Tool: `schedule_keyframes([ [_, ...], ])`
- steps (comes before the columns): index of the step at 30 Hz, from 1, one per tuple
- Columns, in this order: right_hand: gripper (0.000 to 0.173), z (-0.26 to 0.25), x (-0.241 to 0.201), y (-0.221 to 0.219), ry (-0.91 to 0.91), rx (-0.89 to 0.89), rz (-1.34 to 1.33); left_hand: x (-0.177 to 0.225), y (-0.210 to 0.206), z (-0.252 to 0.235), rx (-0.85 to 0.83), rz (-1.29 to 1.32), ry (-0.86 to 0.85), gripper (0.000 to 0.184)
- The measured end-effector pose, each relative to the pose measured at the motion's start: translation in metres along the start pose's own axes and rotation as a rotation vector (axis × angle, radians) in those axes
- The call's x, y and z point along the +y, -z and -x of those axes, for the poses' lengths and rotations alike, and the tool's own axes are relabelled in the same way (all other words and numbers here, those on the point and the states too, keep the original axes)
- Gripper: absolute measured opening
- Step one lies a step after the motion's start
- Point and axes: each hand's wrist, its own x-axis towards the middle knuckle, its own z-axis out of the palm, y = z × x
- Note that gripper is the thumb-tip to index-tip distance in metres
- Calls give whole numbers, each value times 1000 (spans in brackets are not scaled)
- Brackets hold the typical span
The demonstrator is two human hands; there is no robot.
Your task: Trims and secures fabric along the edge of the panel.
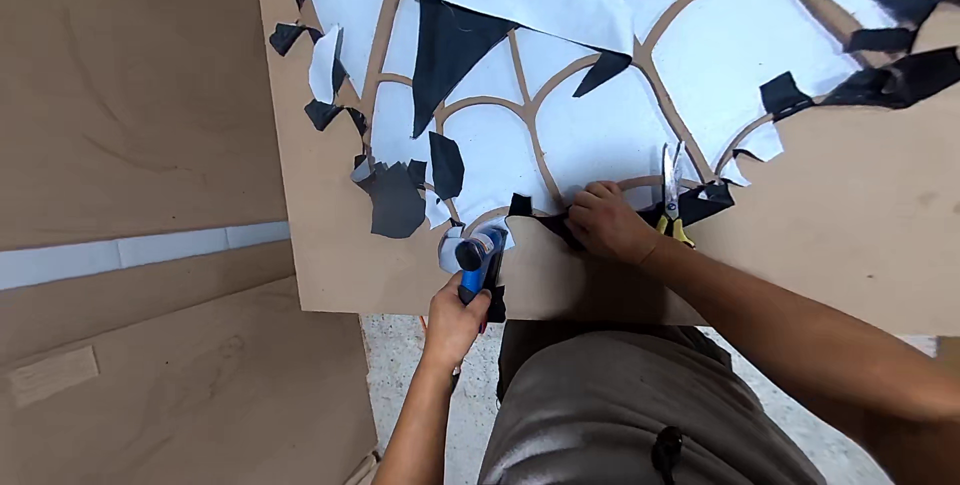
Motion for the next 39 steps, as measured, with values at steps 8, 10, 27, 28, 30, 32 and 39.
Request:
schedule_keyframes([
  [8,32,0,3,5,-24,-29,-56,32,-27,0,8,-321,-276,28],
  [10,33,-1,6,12,-4,-59,-82,36,-27,-1,24,-338,-259,28],
  [27,57,132,-69,60,-827,234,27,52,10,-35,398,-601,-426,57],
  [28,63,142,-69,51,-883,191,39,61,-2,-35,304,-583,-421,47],
  [30,69,150,-76,36,-949,136,33,73,-29,-46,53,-473,-262,43],
  [32,67,143,-85,31,-1014,147,14,69,-54,-71,-99,-223,-76,45],
  [39,56,82,-105,38,-1266,147,74,70,-68,-78,-493,-174,41,49],
])
